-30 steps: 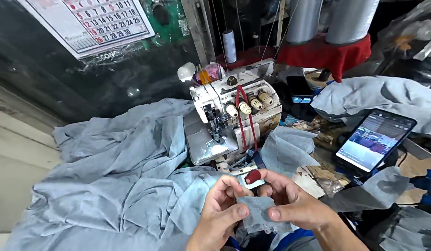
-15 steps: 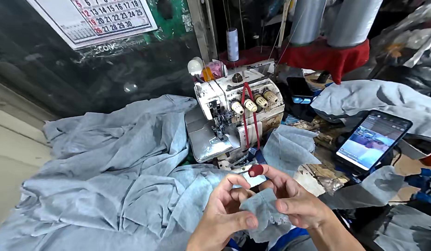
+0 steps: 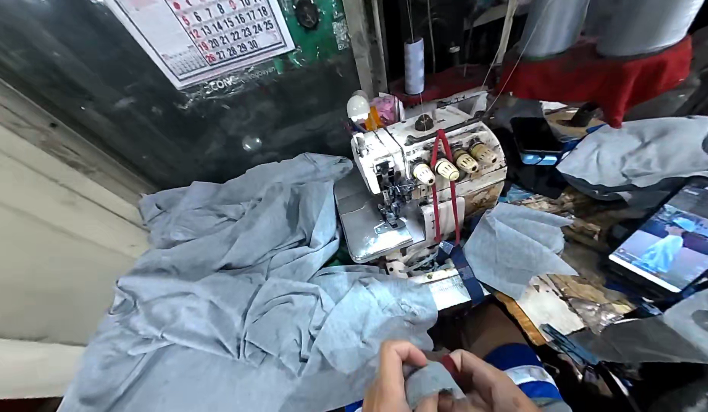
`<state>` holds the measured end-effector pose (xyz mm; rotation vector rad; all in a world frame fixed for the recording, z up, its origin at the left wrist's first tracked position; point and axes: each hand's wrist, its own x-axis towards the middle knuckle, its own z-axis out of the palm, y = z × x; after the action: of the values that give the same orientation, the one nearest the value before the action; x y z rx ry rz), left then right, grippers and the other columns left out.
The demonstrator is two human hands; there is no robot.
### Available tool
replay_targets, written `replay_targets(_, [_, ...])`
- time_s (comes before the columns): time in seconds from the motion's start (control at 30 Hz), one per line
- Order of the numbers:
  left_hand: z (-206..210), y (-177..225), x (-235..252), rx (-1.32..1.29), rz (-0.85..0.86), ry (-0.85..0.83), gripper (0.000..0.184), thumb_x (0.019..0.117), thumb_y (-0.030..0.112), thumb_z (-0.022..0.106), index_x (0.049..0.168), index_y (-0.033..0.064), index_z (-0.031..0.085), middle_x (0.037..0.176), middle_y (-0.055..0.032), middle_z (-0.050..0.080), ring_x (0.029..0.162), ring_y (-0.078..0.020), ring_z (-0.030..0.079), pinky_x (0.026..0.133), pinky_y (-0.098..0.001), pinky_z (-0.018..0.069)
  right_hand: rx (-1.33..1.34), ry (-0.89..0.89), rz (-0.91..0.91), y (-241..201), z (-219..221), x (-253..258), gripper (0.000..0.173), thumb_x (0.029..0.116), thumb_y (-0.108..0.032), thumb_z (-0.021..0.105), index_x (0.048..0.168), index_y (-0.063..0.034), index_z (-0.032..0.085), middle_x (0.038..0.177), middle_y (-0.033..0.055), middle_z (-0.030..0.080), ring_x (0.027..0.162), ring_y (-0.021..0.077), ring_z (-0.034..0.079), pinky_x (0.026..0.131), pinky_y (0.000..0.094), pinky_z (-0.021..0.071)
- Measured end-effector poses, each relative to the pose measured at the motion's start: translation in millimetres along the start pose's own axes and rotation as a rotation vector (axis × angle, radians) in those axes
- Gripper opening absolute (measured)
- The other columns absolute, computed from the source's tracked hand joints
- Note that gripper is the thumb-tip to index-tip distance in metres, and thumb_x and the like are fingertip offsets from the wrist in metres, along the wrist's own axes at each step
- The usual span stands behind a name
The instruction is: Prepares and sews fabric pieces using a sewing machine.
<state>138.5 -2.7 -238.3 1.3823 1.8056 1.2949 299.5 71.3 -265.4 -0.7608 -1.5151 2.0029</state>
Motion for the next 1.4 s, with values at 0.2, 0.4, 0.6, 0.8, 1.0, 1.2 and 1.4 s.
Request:
replay_targets(0.2, [-78.6,28.6,47.3,0.405,0.317,-0.043,0.02,0.1041,0.02,0.058,0.107,0.0094,0.074,0.109,-0.0063,0.068,0.101,-0.0125,0.065,0.085,-0.0284,0.0567,-0.491,0.024,-0.266,-57.5,16.1,32.2,0.019,0.1071,-0.023,0.056,0.108,-0.0078,0.068,0.085,0.0,0.075,0.067,0.0112,0.073,0.059,0.0317,0.0643])
replay_targets(0.4, [-66.2,-19.5,120.9,0.797,0.389,-0.115,0.016,0.0989,0.023,0.063,0.106,0.0186,0.077,0.108,-0.0007,0.072,0.096,-0.0135,0.07,0.081,-0.033,0.0607,-0.484,0.055,0.028,-17.3,9.9,92.5,0.02,0.1001,-0.03,0.063,0.099,-0.0124,0.071,0.077,-0.0019,0.073,0.065,0.0117,0.072,0.062,0.0338,0.0639])
replay_targets(0.6, [-58.1,3.0,114.9,0.921,0.132,-0.315,0.029,0.1042,0.015,0.055,0.129,0.0113,0.07,0.126,-0.0124,0.068,0.108,-0.0254,0.071,0.093,-0.0403,0.0575,-0.613,0.133,-0.064,-5.1,7.9,95.2,0.02,0.0944,-0.034,0.065,0.092,-0.0159,0.074,0.073,-0.0048,0.065,0.064,0.0063,0.062,0.059,0.0287,0.0534])
replay_targets(0.8, [-60.9,-38.9,112.4,0.814,0.418,-0.044,0.019,0.1023,0.024,0.058,0.101,0.0189,0.076,0.098,-0.002,0.064,0.08,-0.0098,0.065,0.064,-0.025,0.0568,-0.691,0.282,-0.141,-1.8,16.5,94.1,0.025,0.0925,-0.044,0.067,0.093,-0.0211,0.078,0.1,-0.0014,0.063,0.083,0.0065,0.062,0.068,0.027,0.0554])
replay_targets(1.0, [-62.6,-66.7,113.5,0.756,0.502,-0.012,0.021,0.1042,0.025,0.055,0.104,0.0169,0.074,0.103,0.0018,0.07,0.095,-0.0084,0.068,0.081,-0.0259,0.0591,-0.729,0.403,-0.254,11.7,26.3,99.0,0.029,0.0936,-0.049,0.067,0.086,-0.0215,0.076,0.108,-0.0017,0.064,0.077,0.0051,0.062,0.064,0.0254,0.0557])
replay_targets(1.2, [-78.7,-37.7,107.8,0.59,0.608,0.019,0.017,0.1032,0.022,0.059,0.107,0.0161,0.074,0.105,0.0008,0.071,0.097,-0.0082,0.069,0.083,-0.0251,0.0596,-0.659,0.425,-0.46,6.4,32.6,100.2,0.029,0.0948,-0.04,0.071,0.078,-0.0168,0.074,0.11,-0.0021,0.073,0.07,0.0038,0.064,0.058,0.0236,0.0551])
replay_targets(1.4, [-88.5,-21.1,108.1,0.575,0.604,0.054,0.025,0.1009,0.021,0.061,0.122,0.0169,0.073,0.106,-0.0006,0.07,0.093,-0.0085,0.068,0.079,-0.0256,0.06,-0.588,0.467,-0.551,-14.6,26.1,103.1,0.025,0.0879,-0.03,0.078,0.073,-0.0151,0.064,0.07,-0.0061,0.064,0.058,0.0028,0.059,0.049,0.0215,0.0495])
